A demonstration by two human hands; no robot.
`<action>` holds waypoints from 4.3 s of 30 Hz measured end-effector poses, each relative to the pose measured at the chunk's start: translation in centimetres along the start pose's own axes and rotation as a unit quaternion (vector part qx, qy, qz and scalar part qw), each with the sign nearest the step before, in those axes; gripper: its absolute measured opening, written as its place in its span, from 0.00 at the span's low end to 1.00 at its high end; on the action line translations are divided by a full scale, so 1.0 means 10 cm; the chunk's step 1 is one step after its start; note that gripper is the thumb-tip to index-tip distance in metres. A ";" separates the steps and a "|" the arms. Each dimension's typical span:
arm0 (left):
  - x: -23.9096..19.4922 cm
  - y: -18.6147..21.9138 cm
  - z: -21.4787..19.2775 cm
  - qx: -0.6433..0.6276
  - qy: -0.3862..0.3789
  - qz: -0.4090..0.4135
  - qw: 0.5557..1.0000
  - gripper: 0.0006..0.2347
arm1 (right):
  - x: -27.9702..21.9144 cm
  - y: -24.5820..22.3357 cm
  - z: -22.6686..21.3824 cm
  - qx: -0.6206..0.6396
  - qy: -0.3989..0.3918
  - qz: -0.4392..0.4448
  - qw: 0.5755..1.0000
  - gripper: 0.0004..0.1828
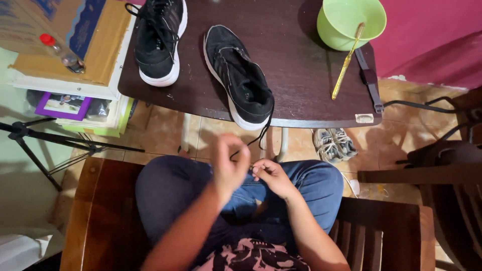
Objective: The person sits cross-legged on a chair and laces a black sneaker. They thread the laces through the eyelets from the bottom up, pull them tight, and continue lacing toward the top of the shoe.
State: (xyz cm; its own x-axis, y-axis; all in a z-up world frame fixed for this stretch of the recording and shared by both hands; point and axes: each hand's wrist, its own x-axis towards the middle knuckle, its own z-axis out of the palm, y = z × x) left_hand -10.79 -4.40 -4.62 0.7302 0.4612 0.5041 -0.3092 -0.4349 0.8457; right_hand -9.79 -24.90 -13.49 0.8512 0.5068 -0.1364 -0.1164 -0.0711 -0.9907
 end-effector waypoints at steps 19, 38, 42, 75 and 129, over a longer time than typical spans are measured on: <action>-0.25 0.23 -0.54 -0.049 -0.081 0.096 0.991 0.13 | 0.61 -0.07 -0.06 -0.237 0.160 -0.048 0.957 0.13; 0.44 1.69 -0.66 -0.175 -0.186 0.116 0.960 0.07 | -0.87 -2.46 0.21 0.136 0.022 -0.366 0.921 0.05; 0.47 1.89 -0.66 -0.236 -0.172 0.102 0.951 0.04 | -0.79 -2.75 0.41 0.078 0.057 -0.398 0.912 0.13; 0.55 1.74 -0.61 -0.221 -0.205 0.182 0.936 0.08 | -0.62 -2.59 0.27 -0.122 0.043 -0.397 0.909 0.08; 2.13 0.17 -0.11 0.204 -0.233 0.284 0.907 0.03 | 0.39 -2.30 0.09 -0.132 0.105 -0.293 0.941 0.03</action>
State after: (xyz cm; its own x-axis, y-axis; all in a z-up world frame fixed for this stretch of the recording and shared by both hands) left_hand 3.57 5.52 7.80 0.7313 -0.2636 0.6291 -0.5345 -0.7944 0.2885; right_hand -4.21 -20.51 8.77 0.8160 0.3459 0.4631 0.5110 -0.0572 -0.8577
